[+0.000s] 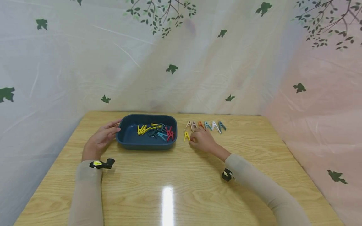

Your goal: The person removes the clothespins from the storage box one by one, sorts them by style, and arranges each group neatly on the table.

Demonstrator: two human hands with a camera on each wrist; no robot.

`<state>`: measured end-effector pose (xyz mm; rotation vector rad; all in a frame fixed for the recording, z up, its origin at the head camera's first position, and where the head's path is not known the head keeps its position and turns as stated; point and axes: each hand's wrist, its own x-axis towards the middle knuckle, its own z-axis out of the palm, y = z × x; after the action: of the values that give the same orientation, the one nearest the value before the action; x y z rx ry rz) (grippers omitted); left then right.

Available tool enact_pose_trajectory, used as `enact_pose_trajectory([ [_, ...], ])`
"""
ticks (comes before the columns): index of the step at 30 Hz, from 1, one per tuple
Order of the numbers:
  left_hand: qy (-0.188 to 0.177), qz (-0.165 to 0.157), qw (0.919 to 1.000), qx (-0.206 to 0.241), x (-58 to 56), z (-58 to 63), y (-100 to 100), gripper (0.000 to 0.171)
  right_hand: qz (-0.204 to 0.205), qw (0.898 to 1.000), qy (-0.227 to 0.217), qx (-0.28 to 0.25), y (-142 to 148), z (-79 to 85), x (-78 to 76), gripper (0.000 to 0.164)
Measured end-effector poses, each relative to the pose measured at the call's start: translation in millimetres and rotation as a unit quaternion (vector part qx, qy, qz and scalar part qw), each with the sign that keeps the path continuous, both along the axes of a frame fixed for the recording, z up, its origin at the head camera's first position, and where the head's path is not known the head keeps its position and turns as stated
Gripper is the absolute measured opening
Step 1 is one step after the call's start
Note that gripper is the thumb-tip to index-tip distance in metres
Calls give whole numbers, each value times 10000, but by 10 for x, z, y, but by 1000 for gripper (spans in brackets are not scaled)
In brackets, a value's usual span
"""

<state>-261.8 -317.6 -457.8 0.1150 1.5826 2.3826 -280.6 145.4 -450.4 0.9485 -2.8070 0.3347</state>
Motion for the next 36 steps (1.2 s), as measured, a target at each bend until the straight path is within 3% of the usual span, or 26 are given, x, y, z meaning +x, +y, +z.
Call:
enact_pose_trajectory([
  [4, -50, 13, 9999, 115, 11, 1, 2, 41, -6, 10000, -10, -3, -1, 3, -5, 14],
  [20, -3, 20, 9998, -212, 32, 2, -15, 40, -25, 9999, 6, -136, -32, 108, -26, 11],
  [36, 107, 0, 9997, -239, 12, -15, -19, 41, 351, 9938, 236, -1028, -367, 377, -92, 26],
])
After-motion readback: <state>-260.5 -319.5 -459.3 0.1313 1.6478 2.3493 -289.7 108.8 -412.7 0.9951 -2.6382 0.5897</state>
